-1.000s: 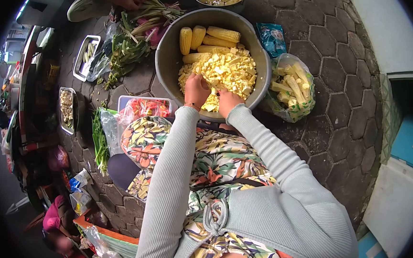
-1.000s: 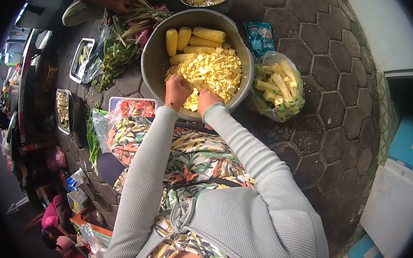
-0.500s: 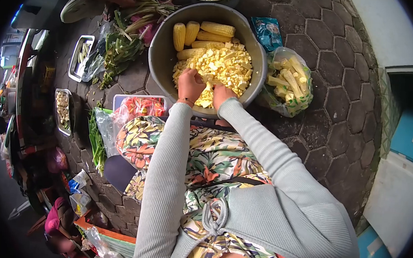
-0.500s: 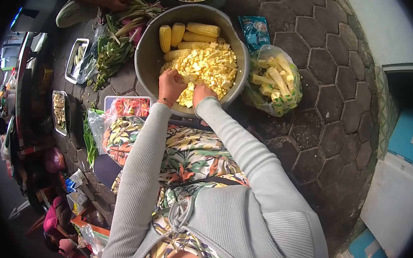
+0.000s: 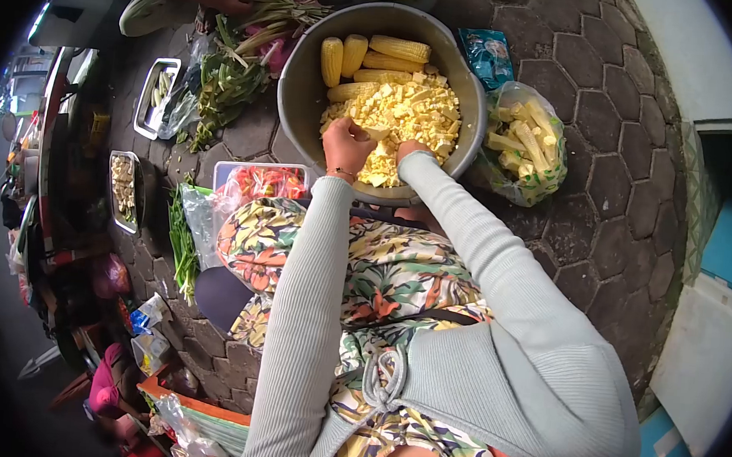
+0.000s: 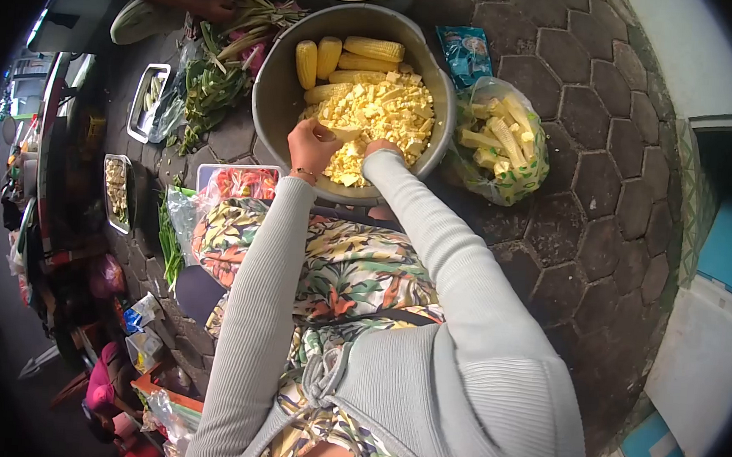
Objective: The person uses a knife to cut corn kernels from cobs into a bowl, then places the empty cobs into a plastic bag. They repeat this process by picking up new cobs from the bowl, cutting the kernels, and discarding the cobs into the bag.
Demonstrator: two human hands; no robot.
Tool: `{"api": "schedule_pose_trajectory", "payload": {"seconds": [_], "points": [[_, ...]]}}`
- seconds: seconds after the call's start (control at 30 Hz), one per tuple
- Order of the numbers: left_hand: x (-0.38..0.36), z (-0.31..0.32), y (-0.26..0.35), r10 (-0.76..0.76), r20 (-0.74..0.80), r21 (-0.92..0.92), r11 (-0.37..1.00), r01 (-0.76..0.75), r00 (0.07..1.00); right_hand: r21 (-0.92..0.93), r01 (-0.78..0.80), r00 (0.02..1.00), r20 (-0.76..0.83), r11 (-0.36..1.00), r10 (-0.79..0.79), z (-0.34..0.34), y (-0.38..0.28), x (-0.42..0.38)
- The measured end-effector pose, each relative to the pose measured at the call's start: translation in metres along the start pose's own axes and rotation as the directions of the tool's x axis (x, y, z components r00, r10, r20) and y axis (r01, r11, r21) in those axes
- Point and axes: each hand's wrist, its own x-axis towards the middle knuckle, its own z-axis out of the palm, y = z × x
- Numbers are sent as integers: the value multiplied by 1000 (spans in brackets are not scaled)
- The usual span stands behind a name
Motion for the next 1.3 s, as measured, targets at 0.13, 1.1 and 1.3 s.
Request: {"api": "schedule_pose_trajectory", "payload": {"seconds": [0.13, 1.1, 1.3], "points": [[5, -14, -5, -280, -16, -43, 959, 279, 960, 5, -43, 998, -43, 999, 43, 5, 13, 15], [44, 33, 154, 121, 385, -476, 875, 84, 915, -43, 386, 889, -247, 921, -385, 23, 54, -60], [29, 135, 179, 124, 466, -448, 887, 113, 876, 200, 489, 868, -213, 849, -449, 17, 70, -65]]}}
